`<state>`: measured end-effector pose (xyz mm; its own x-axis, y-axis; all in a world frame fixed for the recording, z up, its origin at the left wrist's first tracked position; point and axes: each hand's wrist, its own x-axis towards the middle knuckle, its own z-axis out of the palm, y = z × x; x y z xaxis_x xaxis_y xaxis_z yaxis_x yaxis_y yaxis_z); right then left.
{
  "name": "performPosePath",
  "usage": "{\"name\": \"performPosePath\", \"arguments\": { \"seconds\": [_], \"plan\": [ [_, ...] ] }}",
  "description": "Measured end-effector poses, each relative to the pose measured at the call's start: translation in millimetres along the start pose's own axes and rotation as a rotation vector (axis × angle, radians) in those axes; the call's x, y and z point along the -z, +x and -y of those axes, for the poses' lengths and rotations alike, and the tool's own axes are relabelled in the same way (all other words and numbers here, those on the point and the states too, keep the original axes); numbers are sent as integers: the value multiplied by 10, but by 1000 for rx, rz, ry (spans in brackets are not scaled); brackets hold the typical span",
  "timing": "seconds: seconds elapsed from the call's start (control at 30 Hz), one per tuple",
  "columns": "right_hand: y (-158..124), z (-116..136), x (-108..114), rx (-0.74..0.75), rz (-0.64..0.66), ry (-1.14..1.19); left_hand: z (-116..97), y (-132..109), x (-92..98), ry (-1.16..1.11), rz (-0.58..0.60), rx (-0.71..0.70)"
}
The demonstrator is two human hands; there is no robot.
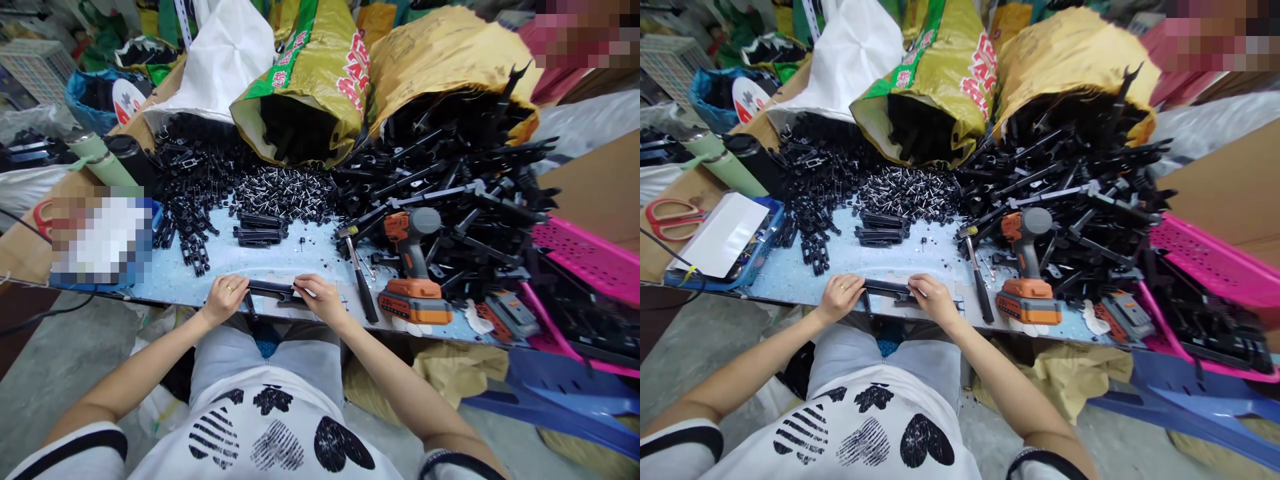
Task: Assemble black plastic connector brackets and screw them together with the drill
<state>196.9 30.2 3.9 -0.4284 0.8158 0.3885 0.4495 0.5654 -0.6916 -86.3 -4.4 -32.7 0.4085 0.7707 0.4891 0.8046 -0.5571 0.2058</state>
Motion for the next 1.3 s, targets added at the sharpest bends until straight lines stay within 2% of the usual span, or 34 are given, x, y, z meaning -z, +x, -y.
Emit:
{"name": "performPosePath", "arguments": {
  "seconds": [0.13,0.3,0.43,0.63,0.77,0.9,1.1,1.2,1.3],
  "plan": [
    [-23,-43,3,54,40,11,-62,13,-33,56,-16,38],
    [-45,-116,2,116,74,-40,-76,3,-72,41,-23,-59],
    [-62,-199,9,163,151,-104,-91,60,-33,-7,76,-107],
    [-207,-278,-12,106,187,-155,-439,388,-51,-32,246,-196],
    [-330,-297,-90,43,140,-158,-617,489,-69,-10,253,-192],
    [-377,-319,-139,36,142,-146,-637,470,-69,-4,219,-127],
    [-348,-311,-86,35,161,-88,-611,464,-32,42,276,-70],
    [-325,-334,-59,52,180,-51,-499,474,16,24,312,-158],
    [-334,-364,-88,55,174,-21,-469,536,-13,-7,408,-207]
  ]
}}
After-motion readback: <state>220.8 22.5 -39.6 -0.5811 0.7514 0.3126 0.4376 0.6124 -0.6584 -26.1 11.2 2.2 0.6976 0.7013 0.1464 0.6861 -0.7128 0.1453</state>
